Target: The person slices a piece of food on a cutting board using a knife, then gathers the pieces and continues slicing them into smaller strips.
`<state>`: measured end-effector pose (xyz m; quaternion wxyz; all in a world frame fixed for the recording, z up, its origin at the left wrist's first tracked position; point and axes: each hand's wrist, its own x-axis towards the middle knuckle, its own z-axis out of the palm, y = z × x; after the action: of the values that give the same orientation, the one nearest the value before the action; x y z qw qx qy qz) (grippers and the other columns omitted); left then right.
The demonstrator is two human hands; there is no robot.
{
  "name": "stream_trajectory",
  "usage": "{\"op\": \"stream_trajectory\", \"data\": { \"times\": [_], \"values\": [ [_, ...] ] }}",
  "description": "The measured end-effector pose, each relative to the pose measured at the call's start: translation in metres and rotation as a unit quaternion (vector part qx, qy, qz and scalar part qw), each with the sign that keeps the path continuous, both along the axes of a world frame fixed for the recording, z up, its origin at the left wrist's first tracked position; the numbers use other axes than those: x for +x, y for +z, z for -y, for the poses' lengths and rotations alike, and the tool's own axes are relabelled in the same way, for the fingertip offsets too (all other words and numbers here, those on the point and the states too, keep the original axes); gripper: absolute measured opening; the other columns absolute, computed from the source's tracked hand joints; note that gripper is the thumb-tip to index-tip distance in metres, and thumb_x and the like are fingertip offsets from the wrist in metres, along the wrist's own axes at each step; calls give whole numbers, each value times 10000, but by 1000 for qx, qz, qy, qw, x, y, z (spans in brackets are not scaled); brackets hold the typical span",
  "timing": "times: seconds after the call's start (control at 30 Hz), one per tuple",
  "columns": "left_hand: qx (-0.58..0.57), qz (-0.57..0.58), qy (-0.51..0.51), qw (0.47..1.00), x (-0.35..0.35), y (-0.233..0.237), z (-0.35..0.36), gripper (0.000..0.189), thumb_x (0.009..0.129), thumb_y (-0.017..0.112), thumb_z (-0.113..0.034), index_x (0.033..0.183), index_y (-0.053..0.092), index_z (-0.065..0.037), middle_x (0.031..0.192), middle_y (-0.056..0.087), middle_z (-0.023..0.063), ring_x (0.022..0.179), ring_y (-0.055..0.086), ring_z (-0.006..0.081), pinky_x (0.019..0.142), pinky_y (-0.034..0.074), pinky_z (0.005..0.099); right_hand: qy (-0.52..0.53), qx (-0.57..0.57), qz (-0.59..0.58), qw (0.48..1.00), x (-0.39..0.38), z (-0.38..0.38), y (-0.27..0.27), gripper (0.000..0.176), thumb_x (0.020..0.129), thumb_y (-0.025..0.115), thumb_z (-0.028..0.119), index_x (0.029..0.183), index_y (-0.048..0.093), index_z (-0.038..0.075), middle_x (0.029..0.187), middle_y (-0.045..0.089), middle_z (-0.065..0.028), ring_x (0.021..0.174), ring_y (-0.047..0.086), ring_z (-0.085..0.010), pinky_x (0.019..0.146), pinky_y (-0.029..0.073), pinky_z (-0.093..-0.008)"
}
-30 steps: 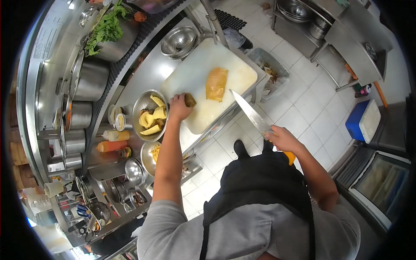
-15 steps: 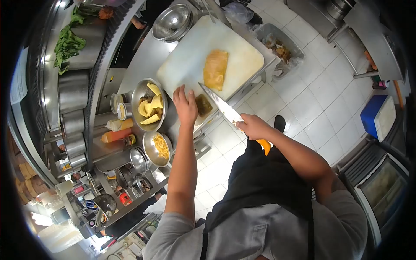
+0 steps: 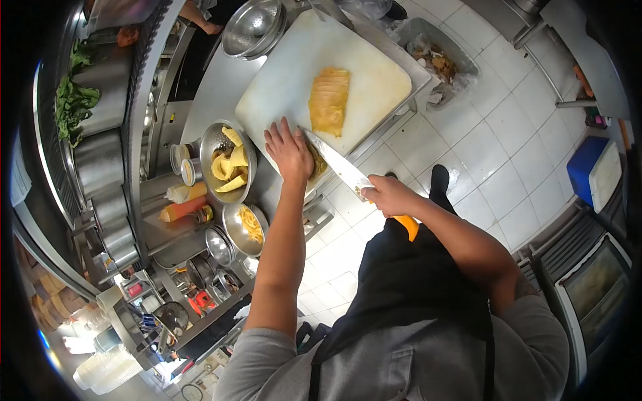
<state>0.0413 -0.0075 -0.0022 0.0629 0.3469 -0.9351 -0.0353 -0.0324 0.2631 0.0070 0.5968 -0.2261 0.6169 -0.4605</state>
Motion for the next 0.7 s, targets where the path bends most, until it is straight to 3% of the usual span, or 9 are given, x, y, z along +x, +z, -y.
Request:
{"op": "stream_trajectory", "data": {
  "times": [0.63, 0.7],
  "values": [
    [-9, -1, -2, 1000, 0, 1, -4, 555, 1076, 395, -349, 1571, 334, -105, 1598, 305, 242, 1492, 207, 496, 1203, 179, 626, 16, 9, -11, 1000, 5, 1, 18, 364, 1027, 517, 283, 971, 540, -76, 726, 652, -210, 495, 657, -302, 554, 548, -416],
    [-10, -5, -4, 1000, -1, 2, -4, 556, 1076, 398, -348, 1573, 331, -107, 1599, 304, 242, 1493, 205, 496, 1203, 177, 628, 25, 14, -20, 999, 3, 4, 20, 363, 1026, 519, 281, 981, 548, -78, 775, 667, -243, 571, 679, -346, 604, 551, -444]
  ]
}}
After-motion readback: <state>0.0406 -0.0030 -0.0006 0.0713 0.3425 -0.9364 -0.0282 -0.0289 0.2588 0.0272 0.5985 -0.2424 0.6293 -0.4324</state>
